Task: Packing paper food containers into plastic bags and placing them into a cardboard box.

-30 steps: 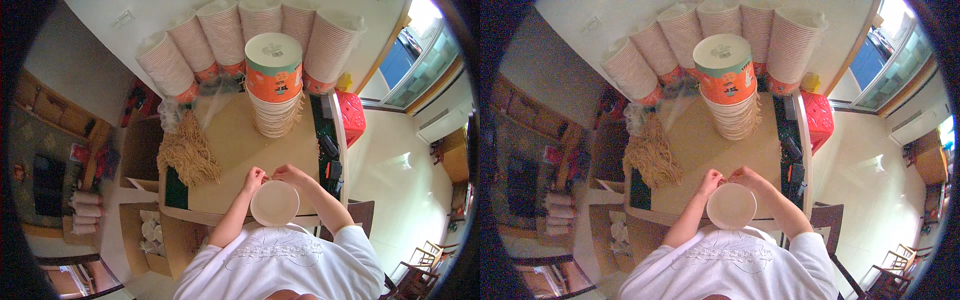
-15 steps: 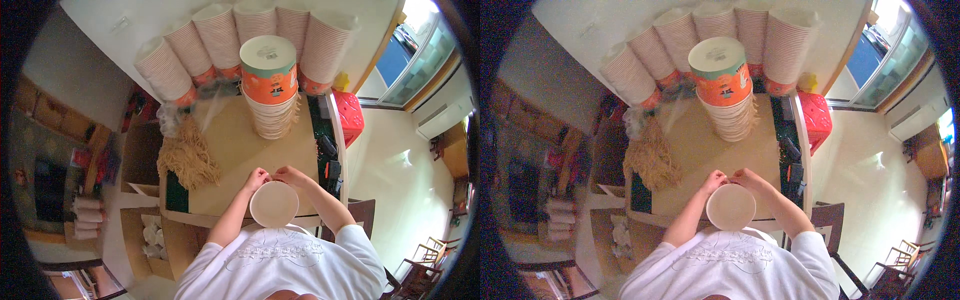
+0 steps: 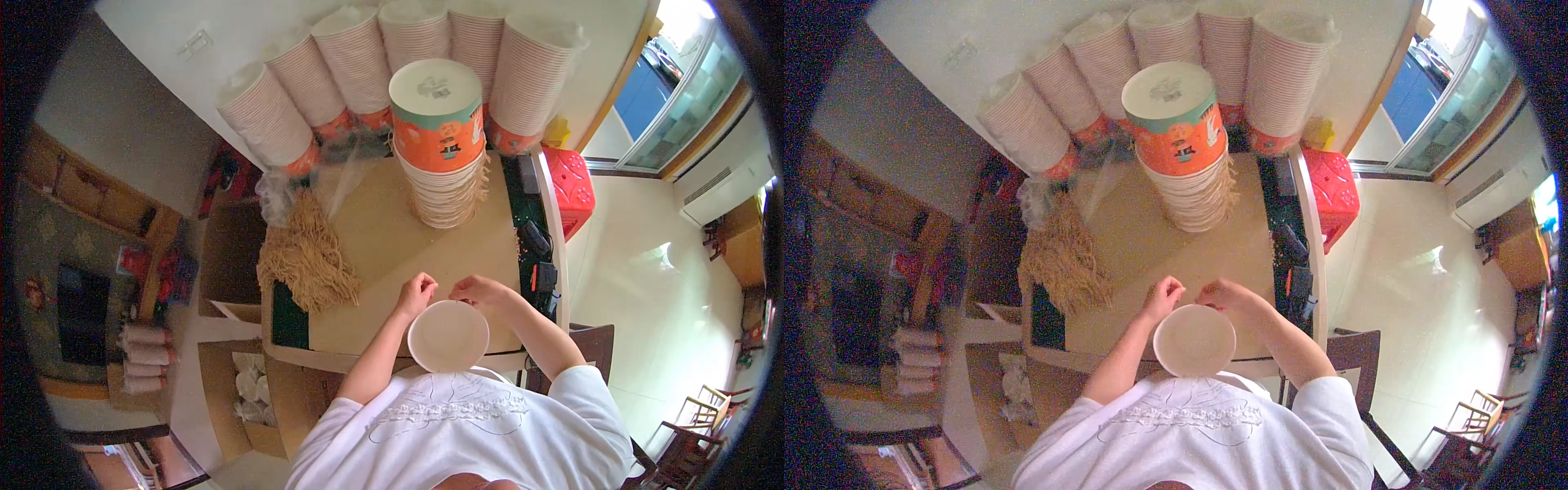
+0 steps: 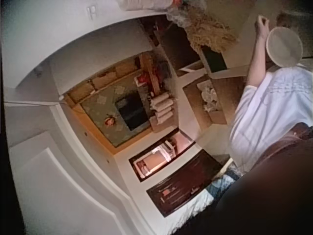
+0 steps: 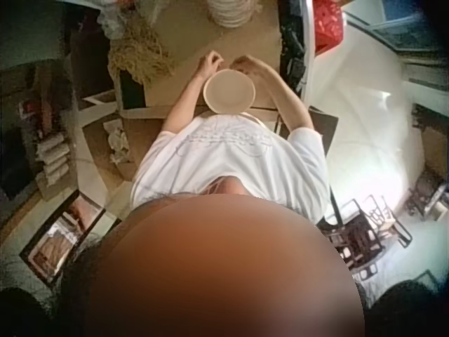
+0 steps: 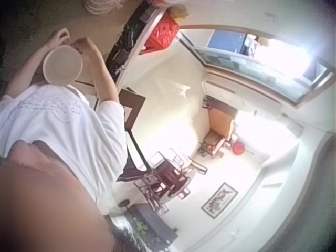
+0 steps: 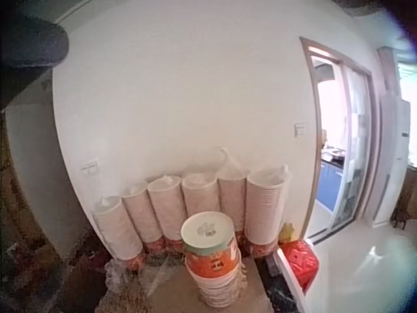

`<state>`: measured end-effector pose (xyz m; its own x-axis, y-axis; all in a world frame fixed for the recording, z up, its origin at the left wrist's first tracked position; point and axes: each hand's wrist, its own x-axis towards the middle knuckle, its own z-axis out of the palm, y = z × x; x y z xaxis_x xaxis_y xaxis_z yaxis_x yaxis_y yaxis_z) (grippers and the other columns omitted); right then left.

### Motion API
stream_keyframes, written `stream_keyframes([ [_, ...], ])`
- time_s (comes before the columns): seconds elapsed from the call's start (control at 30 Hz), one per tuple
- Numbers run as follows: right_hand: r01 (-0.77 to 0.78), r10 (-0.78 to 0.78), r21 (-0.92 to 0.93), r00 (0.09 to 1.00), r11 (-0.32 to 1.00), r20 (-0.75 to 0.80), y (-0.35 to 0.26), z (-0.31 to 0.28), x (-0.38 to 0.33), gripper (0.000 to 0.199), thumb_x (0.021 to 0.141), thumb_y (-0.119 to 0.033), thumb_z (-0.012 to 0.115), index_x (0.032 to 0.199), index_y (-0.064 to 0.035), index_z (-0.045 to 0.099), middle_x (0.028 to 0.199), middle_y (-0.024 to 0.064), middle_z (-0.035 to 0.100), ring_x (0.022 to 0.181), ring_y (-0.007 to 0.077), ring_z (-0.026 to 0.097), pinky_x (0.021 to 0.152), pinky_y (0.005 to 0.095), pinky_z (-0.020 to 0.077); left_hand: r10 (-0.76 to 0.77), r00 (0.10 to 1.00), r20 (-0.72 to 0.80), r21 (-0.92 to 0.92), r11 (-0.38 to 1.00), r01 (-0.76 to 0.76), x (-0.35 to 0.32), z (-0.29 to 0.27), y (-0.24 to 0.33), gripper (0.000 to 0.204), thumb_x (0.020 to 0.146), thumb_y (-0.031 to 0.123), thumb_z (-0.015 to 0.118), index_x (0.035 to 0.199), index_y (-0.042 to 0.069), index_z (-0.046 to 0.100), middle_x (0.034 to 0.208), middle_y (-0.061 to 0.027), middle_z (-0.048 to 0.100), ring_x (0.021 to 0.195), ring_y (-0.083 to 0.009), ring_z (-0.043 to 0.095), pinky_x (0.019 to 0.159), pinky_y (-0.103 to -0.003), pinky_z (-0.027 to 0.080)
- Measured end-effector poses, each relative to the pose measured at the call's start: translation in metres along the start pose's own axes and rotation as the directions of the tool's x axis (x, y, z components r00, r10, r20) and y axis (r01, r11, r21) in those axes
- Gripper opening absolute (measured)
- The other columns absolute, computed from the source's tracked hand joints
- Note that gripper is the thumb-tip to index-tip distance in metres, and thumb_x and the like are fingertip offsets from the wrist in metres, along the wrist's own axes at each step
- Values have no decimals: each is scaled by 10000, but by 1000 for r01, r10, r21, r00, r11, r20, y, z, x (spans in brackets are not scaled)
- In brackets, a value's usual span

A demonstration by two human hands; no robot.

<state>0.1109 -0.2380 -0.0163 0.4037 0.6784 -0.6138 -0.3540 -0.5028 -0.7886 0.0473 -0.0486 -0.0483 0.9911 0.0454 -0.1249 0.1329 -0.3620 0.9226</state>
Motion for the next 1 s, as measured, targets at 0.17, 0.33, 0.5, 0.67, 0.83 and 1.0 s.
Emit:
stream_keyframes([
  [0.17,-1,-8,180,999,984,50,34,-15,-12,175,814,-227,546,794,-65,607,672,-30,544,615,52,477,551,189,381,-203,976,78,-366,905,218,-25,-27,-12,103,803,111,570,833,62,485,611,28,500,505,-50,457,422,-193,365],
  [0.33,-89,83,74,993,993,81,42,-14,-39,164,808,-201,552,808,-47,606,680,-23,547,638,57,498,595,194,414,-46,995,91,-265,962,69,-56,-55,2,134,801,189,592,863,88,529,684,35,519,593,-64,477,533,-197,398],
  [0.5,-96,93,25,991,995,101,67,4,-21,120,783,-166,560,797,-58,611,684,-16,562,638,74,515,576,217,436,48,998,48,236,970,-58,-66,-45,39,179,753,129,605,923,73,602,749,-59,551,652,-173,557,600,-298,453],
  [0.67,119,-214,637,974,762,74,159,-7,41,382,734,-102,585,1106,-71,504,992,55,547,815,123,535,745,257,436,257,966,13,205,945,-254,-54,-26,75,130,759,97,578,878,74,622,809,-78,560,692,-226,571,606,-321,458],
  [0.83,331,-371,266,922,905,114,1,-15,-43,618,720,-49,603,1274,-77,332,1134,55,462,891,145,521,797,289,421,483,874,-56,240,856,-458,-60,-55,111,160,736,78,600,894,83,622,848,-60,561,700,-216,571,609,-307,461],
  [1.0,623,-589,202,781,756,-208,-67,-44,-101,606,695,-18,629,1238,-72,366,1008,27,475,842,127,546,734,262,451,615,778,-130,285,775,-565,-64,-79,163,243,693,72,635,933,92,610,923,-72,554,815,-213,559,674,-298,453],
])
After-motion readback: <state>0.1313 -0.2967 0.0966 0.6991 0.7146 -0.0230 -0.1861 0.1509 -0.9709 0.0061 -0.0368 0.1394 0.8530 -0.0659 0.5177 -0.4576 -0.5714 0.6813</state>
